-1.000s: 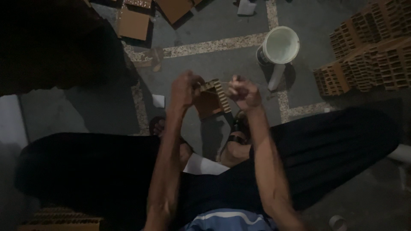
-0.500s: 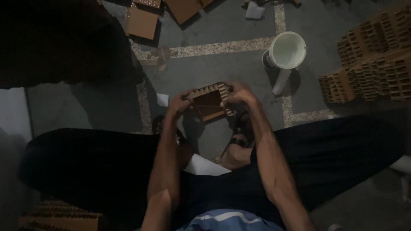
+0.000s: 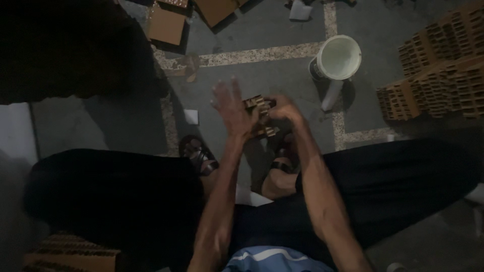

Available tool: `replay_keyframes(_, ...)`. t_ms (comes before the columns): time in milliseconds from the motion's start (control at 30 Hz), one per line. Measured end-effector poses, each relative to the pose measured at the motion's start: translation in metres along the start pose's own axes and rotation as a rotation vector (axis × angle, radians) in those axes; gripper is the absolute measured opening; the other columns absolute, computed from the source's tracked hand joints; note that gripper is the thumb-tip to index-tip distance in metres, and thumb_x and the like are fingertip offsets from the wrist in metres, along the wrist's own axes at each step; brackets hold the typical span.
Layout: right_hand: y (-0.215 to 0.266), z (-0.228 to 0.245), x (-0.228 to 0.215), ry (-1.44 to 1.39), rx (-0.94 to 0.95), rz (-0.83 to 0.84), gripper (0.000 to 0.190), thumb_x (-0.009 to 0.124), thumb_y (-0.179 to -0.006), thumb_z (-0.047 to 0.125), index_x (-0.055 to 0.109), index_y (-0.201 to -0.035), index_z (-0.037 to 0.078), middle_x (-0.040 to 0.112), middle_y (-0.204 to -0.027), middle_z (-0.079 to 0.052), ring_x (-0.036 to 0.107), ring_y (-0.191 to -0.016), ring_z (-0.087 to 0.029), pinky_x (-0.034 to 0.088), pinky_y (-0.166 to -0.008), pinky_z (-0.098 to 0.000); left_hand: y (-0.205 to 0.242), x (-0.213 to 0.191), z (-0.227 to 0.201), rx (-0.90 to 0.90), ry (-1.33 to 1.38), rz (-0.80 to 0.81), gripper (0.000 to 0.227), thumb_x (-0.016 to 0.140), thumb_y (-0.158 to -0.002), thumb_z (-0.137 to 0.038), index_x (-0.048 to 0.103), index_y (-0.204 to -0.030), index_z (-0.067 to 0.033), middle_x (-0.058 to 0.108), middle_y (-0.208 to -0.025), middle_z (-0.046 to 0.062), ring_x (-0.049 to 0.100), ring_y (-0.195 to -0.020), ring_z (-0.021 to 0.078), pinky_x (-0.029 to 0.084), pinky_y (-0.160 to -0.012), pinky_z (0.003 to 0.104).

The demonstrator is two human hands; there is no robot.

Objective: The person sits on the floor and assembles small cardboard boxes by folding flaps and pressing edges. They repeatedly pick up flat pieces, fold them into box shapes, and apply a white substance from a bucket using a small roller to the edges before stacking the finished boxes.

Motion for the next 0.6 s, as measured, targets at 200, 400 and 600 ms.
replay_keyframes(200,0.031,-0.049,0.022,-0.099,0.055,0.106,0.099,0.092,-0.061,0.014,0.055,-0.153,0.02,0.073,-0.106,-0.024,0.071,-0.091,-0.033,0.057,-0.078,-0.0441,-0.017,0.011,-0.014,0.115,-0.137,-0.011,0.126,0.07,-0.079,-0.076,0.007,-0.163,-0.0059,0.007,-0.163,0.039,0.005,-0.15,0.0609,0.003,-0.116,0.076)
replay_keyframes(400,0.063,-0.096,0.099,-0.263,-0.178,-0.414,0.083,0.075,-0.065,-0.008,0.057,-0.144,0.01,0.072,-0.12,-0.014,0.068,-0.113,-0.03,0.053,-0.095,-0.0402,-0.011,0.032,-0.004,0.068,-0.104,0.079,0.124,0.07,-0.078,-0.077,0.011,-0.163,-0.0095,0.006,-0.164,0.037,0.003,-0.15,0.0606,0.002,-0.116,0.076)
replay_keyframes(600,0.054,-0.099,0.115,-0.157,-0.386,-0.786,0.055,0.062,-0.074,-0.011,0.062,-0.129,-0.004,0.069,-0.117,-0.026,0.064,-0.108,-0.043,0.05,-0.092,-0.0446,-0.009,0.028,-0.002,0.143,-0.077,-0.017,0.112,0.071,-0.084,-0.064,0.016,-0.164,-0.0095,0.007,-0.166,0.036,0.004,-0.152,0.0595,0.002,-0.118,0.076)
Point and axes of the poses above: each hand's wrist, its own y-axis away from the middle knuckle, its own x-axis out of the palm, z = x × y, the point moved 5 cm from there along -y, towards the middle knuckle
